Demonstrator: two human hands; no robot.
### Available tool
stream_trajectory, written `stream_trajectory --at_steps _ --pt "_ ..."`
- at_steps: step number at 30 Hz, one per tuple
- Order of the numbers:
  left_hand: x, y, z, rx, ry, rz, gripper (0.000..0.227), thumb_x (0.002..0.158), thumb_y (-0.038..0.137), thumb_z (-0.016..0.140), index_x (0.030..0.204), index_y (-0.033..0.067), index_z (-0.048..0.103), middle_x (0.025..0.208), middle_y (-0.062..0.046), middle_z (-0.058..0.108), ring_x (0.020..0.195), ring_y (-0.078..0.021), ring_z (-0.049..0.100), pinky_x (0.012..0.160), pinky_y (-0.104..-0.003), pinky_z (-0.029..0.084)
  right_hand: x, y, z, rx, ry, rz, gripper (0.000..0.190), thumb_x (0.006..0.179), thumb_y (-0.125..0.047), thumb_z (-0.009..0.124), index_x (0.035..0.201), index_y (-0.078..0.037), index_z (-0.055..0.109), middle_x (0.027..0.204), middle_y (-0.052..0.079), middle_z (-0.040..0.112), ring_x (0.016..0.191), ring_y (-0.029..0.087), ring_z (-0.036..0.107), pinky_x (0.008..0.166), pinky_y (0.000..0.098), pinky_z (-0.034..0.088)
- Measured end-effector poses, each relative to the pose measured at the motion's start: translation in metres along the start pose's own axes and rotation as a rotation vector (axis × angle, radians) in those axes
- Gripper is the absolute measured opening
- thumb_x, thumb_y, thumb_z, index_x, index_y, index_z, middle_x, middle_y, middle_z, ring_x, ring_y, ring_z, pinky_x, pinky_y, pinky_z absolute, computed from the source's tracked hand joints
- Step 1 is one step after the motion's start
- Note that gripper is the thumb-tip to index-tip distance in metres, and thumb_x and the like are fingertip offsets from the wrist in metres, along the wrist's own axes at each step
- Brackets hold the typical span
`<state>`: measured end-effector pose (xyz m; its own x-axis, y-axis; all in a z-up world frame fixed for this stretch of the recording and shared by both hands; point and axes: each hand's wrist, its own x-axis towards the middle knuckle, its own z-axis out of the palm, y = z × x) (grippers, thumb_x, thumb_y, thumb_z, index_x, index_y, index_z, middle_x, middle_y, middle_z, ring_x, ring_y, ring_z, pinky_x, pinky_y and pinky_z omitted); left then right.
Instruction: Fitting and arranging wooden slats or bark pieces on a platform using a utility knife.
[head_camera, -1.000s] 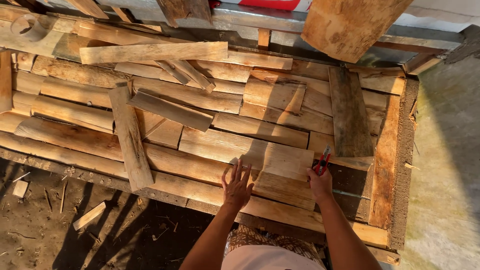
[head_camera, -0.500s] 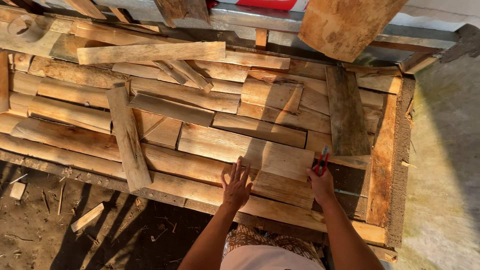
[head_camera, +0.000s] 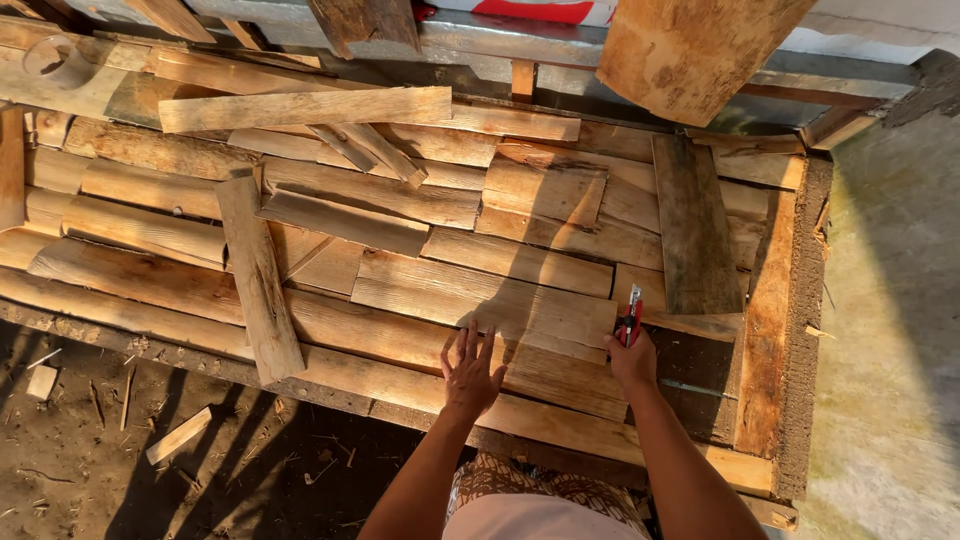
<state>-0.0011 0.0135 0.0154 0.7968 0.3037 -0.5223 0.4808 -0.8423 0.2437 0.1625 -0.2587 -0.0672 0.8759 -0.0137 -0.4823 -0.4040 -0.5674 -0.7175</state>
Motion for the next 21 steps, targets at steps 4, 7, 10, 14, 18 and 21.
stream_trajectory --at_steps 4,7,10,14,18,21 --pt "0.002 0.000 0.001 -0.004 -0.023 -0.006 0.082 0.104 0.050 0.051 0.167 0.0311 0.002 0.175 -0.004 -0.015 0.161 -0.0249 -0.006 0.123 -0.068 0.000 0.005 0.011 0.006 0.041 0.008 0.018 0.026 0.092 -0.028 0.078 0.104 -0.012 0.061 0.096 0.010 0.066 0.081 0.031 0.064 0.074 0.0561 0.054" --pt "0.004 -0.003 0.005 0.007 0.004 0.019 0.081 0.104 0.050 0.050 0.166 0.0300 0.001 0.174 -0.005 -0.015 0.161 -0.0238 -0.006 0.124 -0.067 -0.002 0.013 0.024 0.013 0.035 0.056 0.008 0.028 0.090 -0.028 0.080 0.105 -0.013 0.061 0.096 0.008 0.066 0.082 0.030 0.064 0.074 0.0567 0.053" --pt "0.002 0.000 0.001 0.001 0.012 0.015 0.080 0.104 0.048 0.050 0.166 0.0322 0.002 0.174 -0.003 -0.014 0.161 -0.0242 -0.007 0.124 -0.066 -0.002 0.016 0.025 0.015 0.006 0.079 0.033 0.028 0.091 -0.027 0.081 0.105 -0.012 0.062 0.096 0.012 0.067 0.081 0.033 0.065 0.074 0.0579 0.053" --pt "0.002 0.001 0.001 -0.019 -0.028 -0.012 0.079 0.105 0.047 0.049 0.166 0.0338 0.001 0.175 -0.002 -0.014 0.161 -0.0238 -0.007 0.124 -0.067 -0.002 0.013 0.025 0.011 -0.057 0.088 0.040 0.027 0.090 -0.026 0.082 0.105 -0.012 0.065 0.098 0.012 0.069 0.084 0.034 0.066 0.075 0.0582 0.054" --pt "0.007 -0.003 0.009 0.025 0.012 0.010 0.079 0.104 0.048 0.049 0.166 0.0332 0.001 0.174 -0.004 -0.014 0.161 -0.0248 -0.007 0.124 -0.067 0.000 0.012 0.018 0.007 -0.002 0.068 0.086 0.026 0.090 -0.025 0.081 0.108 -0.013 0.066 0.103 0.010 0.069 0.087 0.033 0.067 0.075 0.0576 0.055" --pt "0.003 0.004 -0.005 0.002 -0.047 -0.020 0.079 0.105 0.048 0.047 0.166 0.0345 0.000 0.174 -0.002 -0.015 0.161 -0.0233 -0.007 0.123 -0.069 0.001 0.010 0.009 0.004 0.011 0.057 0.103 0.026 0.091 -0.024 0.080 0.109 -0.011 0.066 0.104 0.011 0.070 0.089 0.033 0.067 0.077 0.0571 0.054"
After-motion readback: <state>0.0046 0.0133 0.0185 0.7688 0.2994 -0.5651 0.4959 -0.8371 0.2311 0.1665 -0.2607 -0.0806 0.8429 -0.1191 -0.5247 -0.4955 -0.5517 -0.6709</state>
